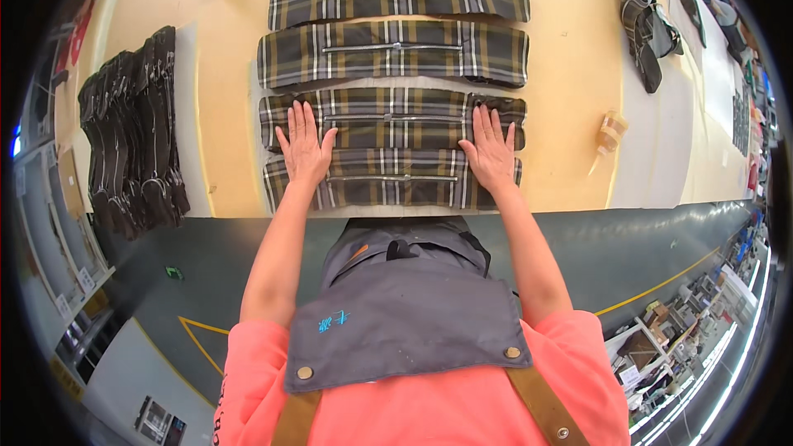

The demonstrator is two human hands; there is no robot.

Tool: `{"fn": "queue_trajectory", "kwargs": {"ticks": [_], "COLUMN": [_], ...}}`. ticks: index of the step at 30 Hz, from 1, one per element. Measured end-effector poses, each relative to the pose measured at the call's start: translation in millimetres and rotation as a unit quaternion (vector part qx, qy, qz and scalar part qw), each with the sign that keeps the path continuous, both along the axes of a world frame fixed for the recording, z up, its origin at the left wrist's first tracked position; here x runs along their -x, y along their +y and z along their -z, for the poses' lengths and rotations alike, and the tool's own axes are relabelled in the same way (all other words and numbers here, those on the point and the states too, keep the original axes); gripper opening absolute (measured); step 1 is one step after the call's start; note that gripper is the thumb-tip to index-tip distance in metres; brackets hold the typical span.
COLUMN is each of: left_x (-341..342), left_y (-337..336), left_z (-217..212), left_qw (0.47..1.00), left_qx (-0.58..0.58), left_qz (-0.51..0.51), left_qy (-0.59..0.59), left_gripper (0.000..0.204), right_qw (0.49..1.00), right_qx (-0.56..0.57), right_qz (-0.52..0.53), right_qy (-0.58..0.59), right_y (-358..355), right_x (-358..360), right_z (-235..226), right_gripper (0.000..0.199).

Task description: The person assembles plaid fabric pouches on a workbench. They unfold the pouches, apply a liquid from a squeeze bottle to the edges, and then fold the pouches back into a compact shape. The person repeats this process for multiple pouches, stacking the finished items on the table.

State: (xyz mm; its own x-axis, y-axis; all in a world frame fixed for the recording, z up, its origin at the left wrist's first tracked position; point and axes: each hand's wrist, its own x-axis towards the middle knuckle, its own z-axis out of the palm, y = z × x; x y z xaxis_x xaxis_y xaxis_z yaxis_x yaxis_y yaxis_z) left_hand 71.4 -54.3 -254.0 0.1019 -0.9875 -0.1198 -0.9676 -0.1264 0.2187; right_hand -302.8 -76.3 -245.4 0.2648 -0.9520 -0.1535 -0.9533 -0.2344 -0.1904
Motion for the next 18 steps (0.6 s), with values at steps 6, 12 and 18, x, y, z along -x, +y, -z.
{"fn": "queue_trajectory", "kwargs": {"ticks": [6,12,18], "left_x": [14,24,-2], "left_y": [-28,-133,-140], "left_z": [-35,-24,6], "left_qw": [0.999,0.993,0.996], "left_qx": [0.042,0.103,-0.003], "left_qz": [-0.009,-0.008,-0.041], "left_qy": [0.005,-0.058,-0.083], "left_gripper": [0.078,0.071,0.073], "right_qw": [0.999,0.994,0.998], "right_qx": [-0.006,0.089,0.028], "right_qz": [0.027,-0.032,-0.036], "right_qy": [-0.030,-0.061,-0.033], "right_y": [-23,-134,-147], "right_x": [-16,-48,-2], "right_z": [-32,-28,5], "right_gripper": [0.074,0.072,0.071]}}
